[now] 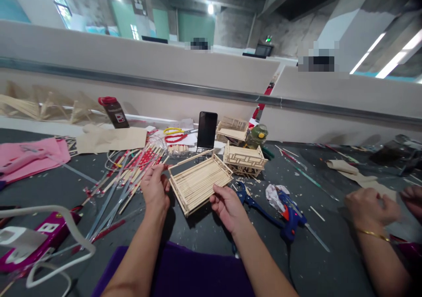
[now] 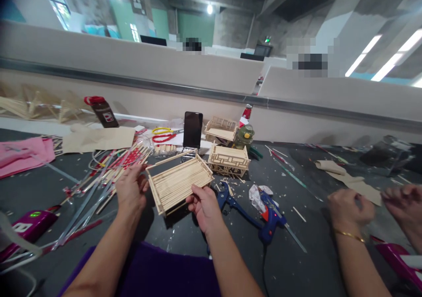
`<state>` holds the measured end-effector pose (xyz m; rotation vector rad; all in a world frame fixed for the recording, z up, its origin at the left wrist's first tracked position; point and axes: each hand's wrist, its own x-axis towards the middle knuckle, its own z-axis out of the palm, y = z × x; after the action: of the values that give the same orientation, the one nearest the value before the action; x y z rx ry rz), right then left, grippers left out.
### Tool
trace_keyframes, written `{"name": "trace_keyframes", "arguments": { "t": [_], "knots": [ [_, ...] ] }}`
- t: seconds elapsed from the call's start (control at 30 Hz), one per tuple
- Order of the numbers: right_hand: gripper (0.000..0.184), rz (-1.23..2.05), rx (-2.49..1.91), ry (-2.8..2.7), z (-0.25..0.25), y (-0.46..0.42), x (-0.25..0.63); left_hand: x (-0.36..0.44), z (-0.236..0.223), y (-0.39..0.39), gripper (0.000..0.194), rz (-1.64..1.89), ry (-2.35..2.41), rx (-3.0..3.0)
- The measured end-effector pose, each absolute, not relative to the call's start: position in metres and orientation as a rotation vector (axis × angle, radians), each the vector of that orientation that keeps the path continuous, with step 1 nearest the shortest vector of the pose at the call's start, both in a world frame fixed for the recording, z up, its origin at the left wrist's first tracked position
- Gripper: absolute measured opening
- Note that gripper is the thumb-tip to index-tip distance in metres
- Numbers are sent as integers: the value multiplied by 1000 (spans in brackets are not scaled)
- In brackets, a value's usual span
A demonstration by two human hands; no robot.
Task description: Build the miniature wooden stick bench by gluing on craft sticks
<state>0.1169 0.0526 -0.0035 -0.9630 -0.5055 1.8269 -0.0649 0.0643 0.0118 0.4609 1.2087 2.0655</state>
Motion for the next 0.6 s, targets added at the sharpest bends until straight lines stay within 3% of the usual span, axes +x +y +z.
{"name": "trace_keyframes", "arguments": {
  "t": [0.6],
  "knots": [
    [40, 1765, -960, -626, -9, 52, 124, -65, 6, 61, 28, 1780, 1432, 552]
  ]
}}
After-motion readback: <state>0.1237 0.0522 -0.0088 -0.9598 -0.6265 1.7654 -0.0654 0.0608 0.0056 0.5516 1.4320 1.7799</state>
